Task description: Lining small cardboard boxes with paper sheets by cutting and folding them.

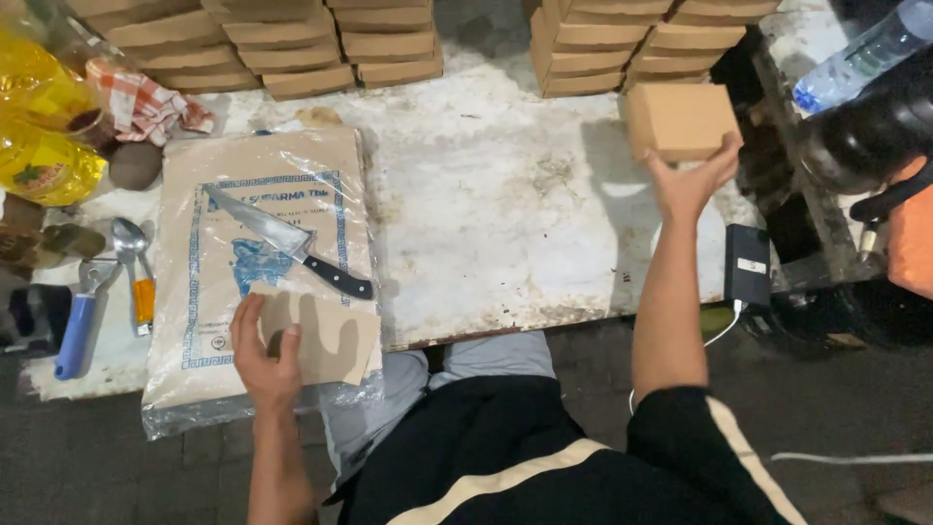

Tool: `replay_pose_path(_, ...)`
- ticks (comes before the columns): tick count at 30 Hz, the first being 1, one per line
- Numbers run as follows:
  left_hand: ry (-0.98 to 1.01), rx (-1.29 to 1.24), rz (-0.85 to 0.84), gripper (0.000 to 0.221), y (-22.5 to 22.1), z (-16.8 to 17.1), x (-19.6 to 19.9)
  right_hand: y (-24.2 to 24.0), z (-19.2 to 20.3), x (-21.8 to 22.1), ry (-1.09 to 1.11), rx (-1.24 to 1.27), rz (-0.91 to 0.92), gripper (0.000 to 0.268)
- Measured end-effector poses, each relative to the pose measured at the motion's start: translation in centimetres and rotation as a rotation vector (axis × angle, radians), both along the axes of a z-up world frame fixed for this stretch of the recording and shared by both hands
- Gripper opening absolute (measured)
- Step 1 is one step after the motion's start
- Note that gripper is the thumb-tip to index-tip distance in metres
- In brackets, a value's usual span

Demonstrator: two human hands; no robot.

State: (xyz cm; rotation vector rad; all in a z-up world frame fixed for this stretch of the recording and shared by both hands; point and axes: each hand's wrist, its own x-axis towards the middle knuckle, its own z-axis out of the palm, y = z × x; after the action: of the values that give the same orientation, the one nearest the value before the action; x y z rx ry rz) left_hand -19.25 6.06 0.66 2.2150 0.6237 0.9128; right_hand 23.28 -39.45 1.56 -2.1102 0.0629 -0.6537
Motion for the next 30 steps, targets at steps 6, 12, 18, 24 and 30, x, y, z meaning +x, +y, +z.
replay_pose_path(6, 0.037, 0.259, -0.07, 0.046, -0.3, 2.0, 1.6, 9.5, 2.7, -17.2, 0.12, 0.027, 0.343, 0.122)
replay_pose_path(12, -0.001, 0.357, -0.346, 0.045, -4.8, 4.6, 6.3, 13.2, -1.3, -21.2, 0.198, -0.163, 0.4, 0.131)
replay_pose_path(18, 0.382, 0.359, -0.684, 0.098, -8.7, 6.4, 11.9, 14.7, -3.6, -21.8, 0.204, -0.242, 0.609, 0.108)
replay_pose_path(24, 0.362, 0.575, -0.725, 0.065, -8.0, 1.2, 14.9, 14.1, -4.2, -22.3, 0.178, -0.186, 0.651, 0.097)
replay_pose_path(30, 0.21, 0.56, -0.776, 0.061, -6.5, -0.1, 15.3, 14.2, -3.5, -22.5, 0.164, -0.192, 0.666, 0.091)
